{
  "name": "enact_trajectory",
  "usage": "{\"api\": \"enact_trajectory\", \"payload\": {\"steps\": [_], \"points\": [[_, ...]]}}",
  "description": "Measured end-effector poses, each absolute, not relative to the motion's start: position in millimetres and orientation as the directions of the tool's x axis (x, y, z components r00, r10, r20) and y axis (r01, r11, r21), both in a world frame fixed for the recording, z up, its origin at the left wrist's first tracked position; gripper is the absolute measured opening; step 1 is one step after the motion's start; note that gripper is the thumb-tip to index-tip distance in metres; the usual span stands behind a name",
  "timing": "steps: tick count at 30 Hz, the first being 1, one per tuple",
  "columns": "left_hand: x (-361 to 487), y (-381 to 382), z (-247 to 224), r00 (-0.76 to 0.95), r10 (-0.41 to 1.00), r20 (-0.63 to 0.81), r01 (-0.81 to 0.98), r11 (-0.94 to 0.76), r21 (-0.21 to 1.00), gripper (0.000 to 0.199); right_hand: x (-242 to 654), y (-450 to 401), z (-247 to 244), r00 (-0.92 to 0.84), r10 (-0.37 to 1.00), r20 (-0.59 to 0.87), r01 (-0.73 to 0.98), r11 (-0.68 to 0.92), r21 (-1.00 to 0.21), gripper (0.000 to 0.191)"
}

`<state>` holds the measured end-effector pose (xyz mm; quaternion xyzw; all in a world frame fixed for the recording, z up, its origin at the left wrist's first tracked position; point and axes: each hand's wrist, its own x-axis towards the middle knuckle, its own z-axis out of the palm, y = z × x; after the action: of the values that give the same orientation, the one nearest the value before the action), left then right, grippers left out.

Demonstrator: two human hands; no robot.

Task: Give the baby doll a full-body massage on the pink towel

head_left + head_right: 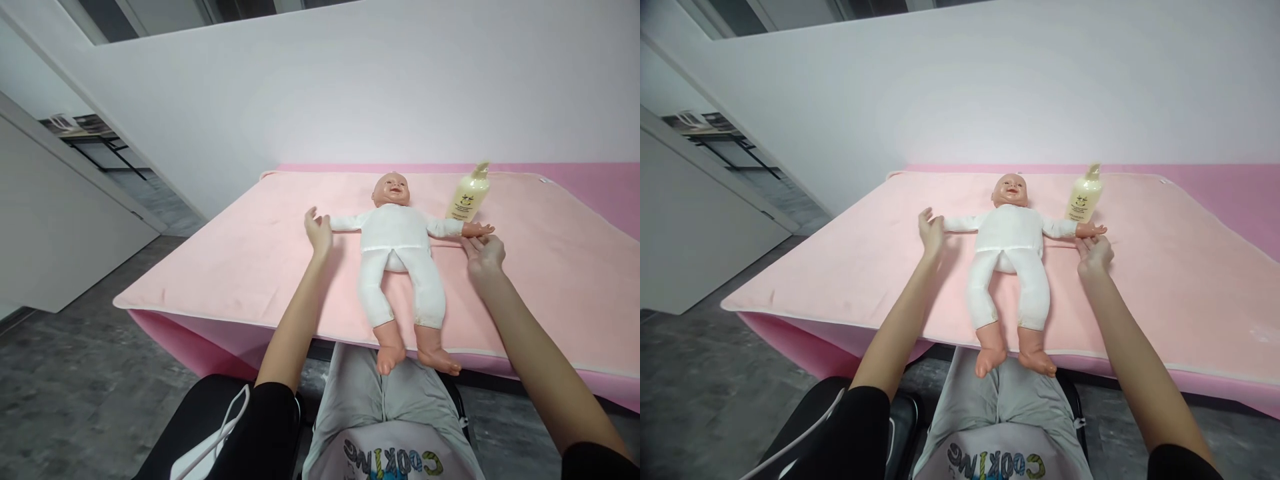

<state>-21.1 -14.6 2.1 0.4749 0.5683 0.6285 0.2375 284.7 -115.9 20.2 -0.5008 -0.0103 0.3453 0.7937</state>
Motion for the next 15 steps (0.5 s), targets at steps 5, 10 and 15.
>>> {"api": "enact_trajectory", "payload": {"steps": [5,10,15], "points": [[30.0,-48.0,2.1,0.043,0.876,0.48,0.386,-0.458,0.801,0.033,264.3,-113.7,6.5,0.625,0.754,-0.201,-0.426,0.113,-0.898,0.019],[42.5,-59.8,0.2,0.349,0.862,0.367,0.454,-0.498,0.739,0.044,238.4,-117.0,0.1,0.259,0.959,-0.114,-0.375,-0.009,-0.927,0.022],[39.4,-55.8,0.4,0.377,0.897,0.231,0.472,-0.401,0.785,0.061,230.3,-113.2,1.9,0.159,0.957,-0.242,-0.56,-0.114,-0.821,0.018]]}}
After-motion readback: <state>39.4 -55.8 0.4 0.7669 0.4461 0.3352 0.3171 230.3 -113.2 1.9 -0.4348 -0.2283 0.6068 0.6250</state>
